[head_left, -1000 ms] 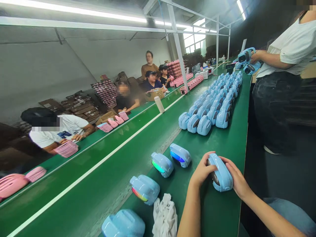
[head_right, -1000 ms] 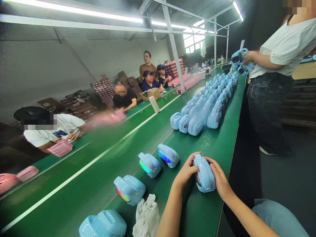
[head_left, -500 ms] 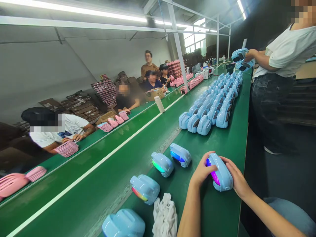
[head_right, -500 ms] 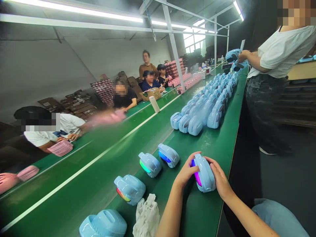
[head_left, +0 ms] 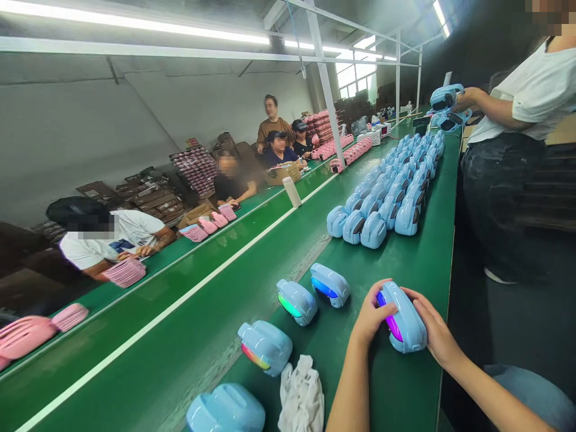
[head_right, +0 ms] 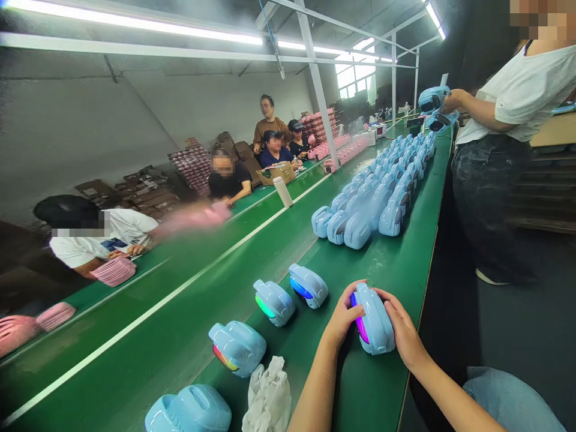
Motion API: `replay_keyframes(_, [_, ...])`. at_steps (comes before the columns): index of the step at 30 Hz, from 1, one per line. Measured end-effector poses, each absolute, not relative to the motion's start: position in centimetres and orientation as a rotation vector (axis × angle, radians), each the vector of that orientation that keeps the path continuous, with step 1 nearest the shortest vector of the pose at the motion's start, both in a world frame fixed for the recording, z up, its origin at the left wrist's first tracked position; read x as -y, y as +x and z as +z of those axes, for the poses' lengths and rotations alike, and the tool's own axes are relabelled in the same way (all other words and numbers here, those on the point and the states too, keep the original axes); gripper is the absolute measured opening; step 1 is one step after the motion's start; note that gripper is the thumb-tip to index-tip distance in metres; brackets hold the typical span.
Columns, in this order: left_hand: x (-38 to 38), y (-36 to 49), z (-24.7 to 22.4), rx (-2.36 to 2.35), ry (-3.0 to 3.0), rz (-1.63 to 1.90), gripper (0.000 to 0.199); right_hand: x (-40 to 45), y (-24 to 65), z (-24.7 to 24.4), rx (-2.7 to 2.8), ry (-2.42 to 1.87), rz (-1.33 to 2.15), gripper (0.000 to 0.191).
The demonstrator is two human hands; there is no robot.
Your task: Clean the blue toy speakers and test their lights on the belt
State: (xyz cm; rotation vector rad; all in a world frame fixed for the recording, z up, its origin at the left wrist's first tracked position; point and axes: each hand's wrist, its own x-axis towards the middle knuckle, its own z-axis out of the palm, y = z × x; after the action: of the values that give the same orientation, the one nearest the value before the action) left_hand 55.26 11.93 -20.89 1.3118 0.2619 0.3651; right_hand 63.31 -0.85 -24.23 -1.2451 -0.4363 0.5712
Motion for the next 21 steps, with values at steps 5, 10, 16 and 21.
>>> replay_keyframes(5, [-11.95, 55.27, -20.8, -0.261, 1.308, 0.373, 0.062, 0.79, 63.32, -24.33, 0.419, -1.242, 0.578, 0.045])
replay_keyframes(10, [-11.86, 55.2, -20.53, -0.266, 1.306, 0.369, 0.061, 0.83, 63.44, -24.69, 0.435, -1.251, 0.58, 0.044])
replay_keyframes(16, [-11.79, 55.19, -20.34, -0.279, 1.298, 0.357, 0.062, 0.8, 63.51, -24.72, 0.431, -1.248, 0.588, 0.042])
replay_keyframes(21, [-11.81, 55.26, -20.27, -0.301, 1.306, 0.344, 0.064, 0.78, 63.4, -24.48, 0.433, -1.249, 0.578, 0.042])
